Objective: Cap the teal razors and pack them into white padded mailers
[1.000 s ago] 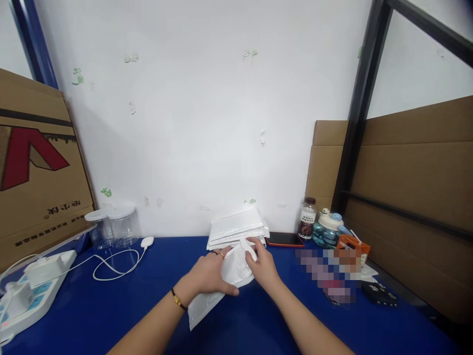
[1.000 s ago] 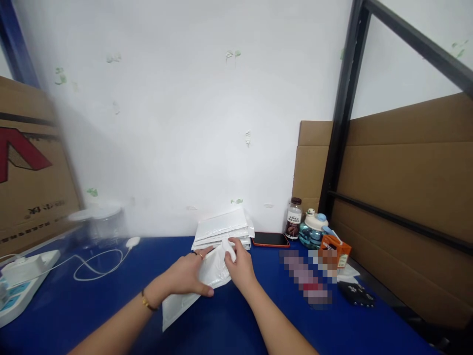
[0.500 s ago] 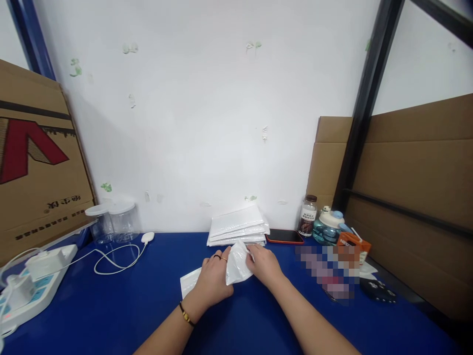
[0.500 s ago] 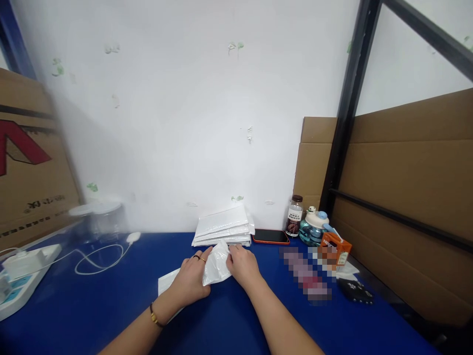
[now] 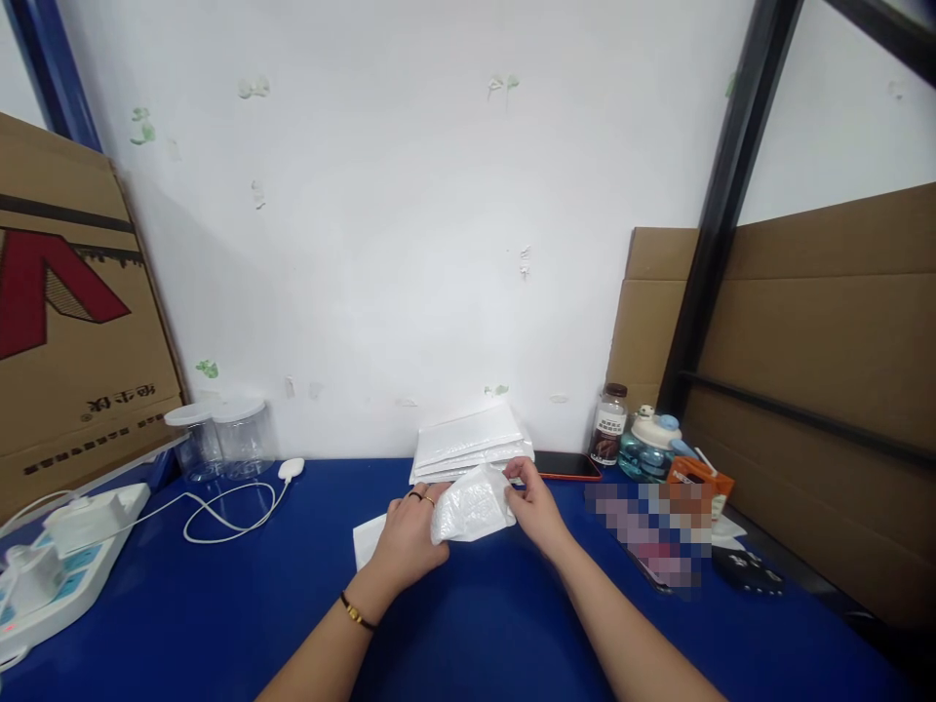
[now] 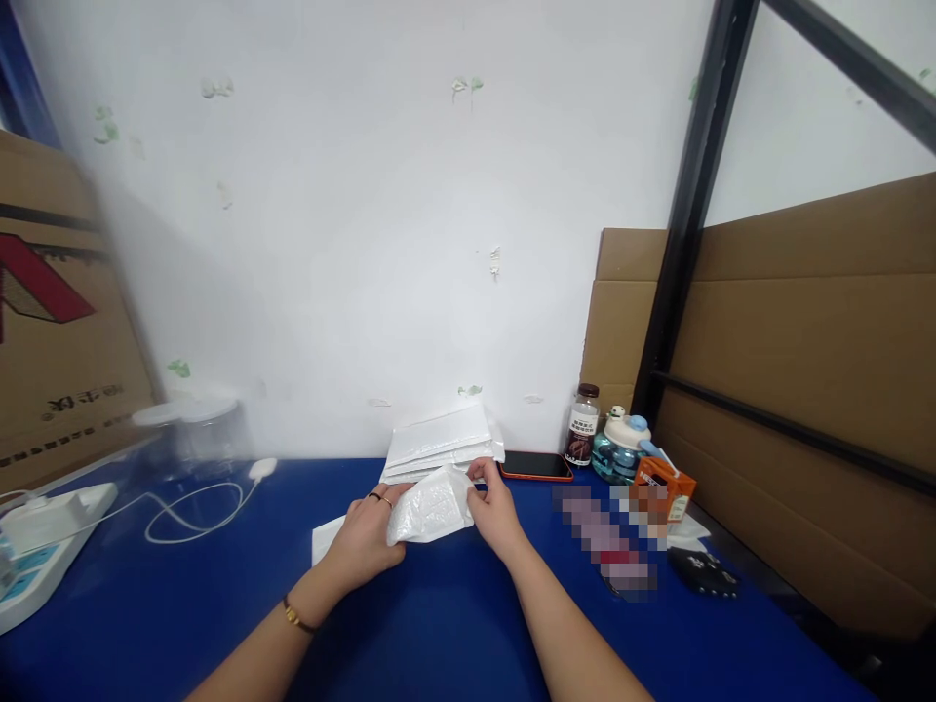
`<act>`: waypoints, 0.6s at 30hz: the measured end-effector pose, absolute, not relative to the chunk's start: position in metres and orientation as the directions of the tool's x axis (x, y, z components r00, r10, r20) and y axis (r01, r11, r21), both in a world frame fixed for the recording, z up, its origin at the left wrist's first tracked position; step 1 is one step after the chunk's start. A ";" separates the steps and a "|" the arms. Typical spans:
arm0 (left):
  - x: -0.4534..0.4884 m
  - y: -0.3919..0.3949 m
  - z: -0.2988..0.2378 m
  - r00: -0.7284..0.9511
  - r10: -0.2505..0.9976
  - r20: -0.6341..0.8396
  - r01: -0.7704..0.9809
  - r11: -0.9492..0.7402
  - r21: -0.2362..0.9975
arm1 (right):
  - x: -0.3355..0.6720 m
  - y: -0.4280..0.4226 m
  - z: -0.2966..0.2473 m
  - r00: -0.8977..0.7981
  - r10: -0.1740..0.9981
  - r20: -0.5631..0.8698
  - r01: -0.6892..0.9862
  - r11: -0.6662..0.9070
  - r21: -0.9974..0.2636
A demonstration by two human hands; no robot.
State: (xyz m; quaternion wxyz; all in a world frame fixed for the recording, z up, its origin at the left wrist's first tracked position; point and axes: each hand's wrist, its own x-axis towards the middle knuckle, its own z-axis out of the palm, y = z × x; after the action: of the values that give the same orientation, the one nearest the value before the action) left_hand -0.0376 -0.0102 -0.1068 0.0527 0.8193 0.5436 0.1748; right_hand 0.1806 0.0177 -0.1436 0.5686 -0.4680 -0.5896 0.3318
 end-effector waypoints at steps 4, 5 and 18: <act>-0.041 -0.008 -0.107 0.370 0.895 0.247 0.857 -0.432 0.282 | 0.181 0.014 -0.139 0.069 0.949 0.307 0.301 0.274 -0.913; -0.041 -0.008 -0.107 0.382 0.889 0.251 0.853 -0.444 0.275 | 0.181 0.014 -0.138 0.083 0.955 0.285 0.273 0.254 -0.928; -0.027 -0.002 -0.014 0.640 0.733 0.232 0.767 -0.626 -0.138 | 0.161 0.010 -0.137 -0.076 0.961 -0.265 -0.681 -0.244 -0.691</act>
State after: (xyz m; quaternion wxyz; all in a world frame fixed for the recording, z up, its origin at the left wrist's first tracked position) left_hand -0.0269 -0.0025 -0.0144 -0.1124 0.8985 0.4174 0.0768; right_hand 0.1607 0.0101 -0.1371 0.5816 -0.3520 -0.1992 0.7057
